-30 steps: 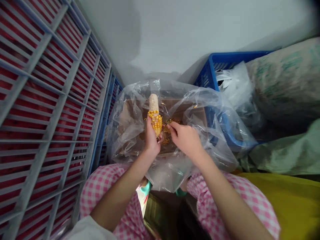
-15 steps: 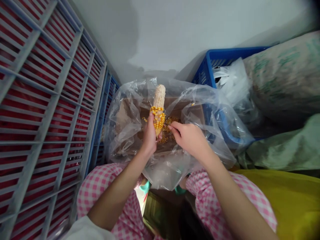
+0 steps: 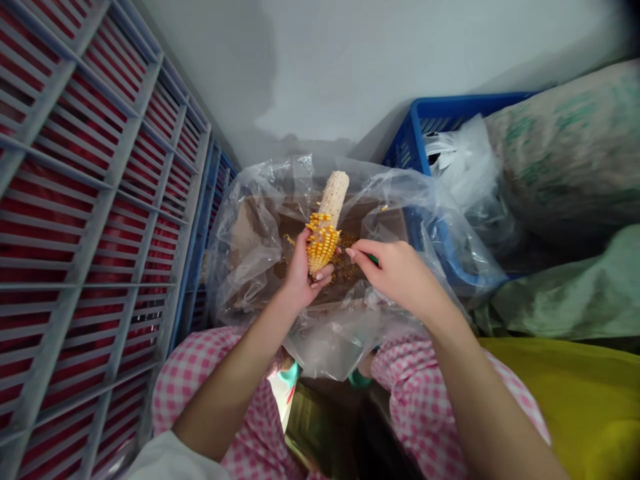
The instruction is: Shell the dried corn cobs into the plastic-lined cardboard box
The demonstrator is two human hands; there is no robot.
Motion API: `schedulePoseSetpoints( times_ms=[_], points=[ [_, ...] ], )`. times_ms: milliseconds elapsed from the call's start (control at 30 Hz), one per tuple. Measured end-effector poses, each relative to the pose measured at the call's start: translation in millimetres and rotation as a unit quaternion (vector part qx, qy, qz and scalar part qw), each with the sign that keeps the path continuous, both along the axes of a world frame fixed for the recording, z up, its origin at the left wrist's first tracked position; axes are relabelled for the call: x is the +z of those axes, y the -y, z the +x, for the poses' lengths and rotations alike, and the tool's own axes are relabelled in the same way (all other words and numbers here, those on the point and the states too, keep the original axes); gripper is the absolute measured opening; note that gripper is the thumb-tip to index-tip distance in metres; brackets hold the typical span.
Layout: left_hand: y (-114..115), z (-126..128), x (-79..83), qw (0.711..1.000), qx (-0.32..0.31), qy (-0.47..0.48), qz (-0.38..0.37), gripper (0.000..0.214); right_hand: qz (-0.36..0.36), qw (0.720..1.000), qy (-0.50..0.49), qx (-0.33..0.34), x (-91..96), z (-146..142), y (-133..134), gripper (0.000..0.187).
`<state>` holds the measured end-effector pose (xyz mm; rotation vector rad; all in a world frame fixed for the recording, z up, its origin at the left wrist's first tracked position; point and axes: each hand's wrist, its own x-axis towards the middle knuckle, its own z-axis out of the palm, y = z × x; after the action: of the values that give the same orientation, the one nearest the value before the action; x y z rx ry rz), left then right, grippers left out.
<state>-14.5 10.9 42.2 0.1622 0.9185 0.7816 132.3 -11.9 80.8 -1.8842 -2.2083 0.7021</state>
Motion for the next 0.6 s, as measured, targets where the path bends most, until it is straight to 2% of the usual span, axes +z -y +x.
schedulePoseSetpoints(
  times_ms=[233,433,600],
  points=[
    [-0.6,-2.0,-2.3,0.999,0.001,-0.014,0.038,0.04,0.008,1.0,0.024,-0.005,0.4,0.3,-0.2,0.027],
    [-0.5,-0.6,-1.4,0.999,-0.015,-0.025,0.044,0.038,-0.001,1.0,0.006,-0.001,3.4,2.8,0.3,0.029],
    [0.7,2.0,-2.2,0.994,-0.036,-0.091,0.051,0.04,-0.002,0.997,0.073,0.022,2.0,1.3,-0.4,0.029]
  ],
)
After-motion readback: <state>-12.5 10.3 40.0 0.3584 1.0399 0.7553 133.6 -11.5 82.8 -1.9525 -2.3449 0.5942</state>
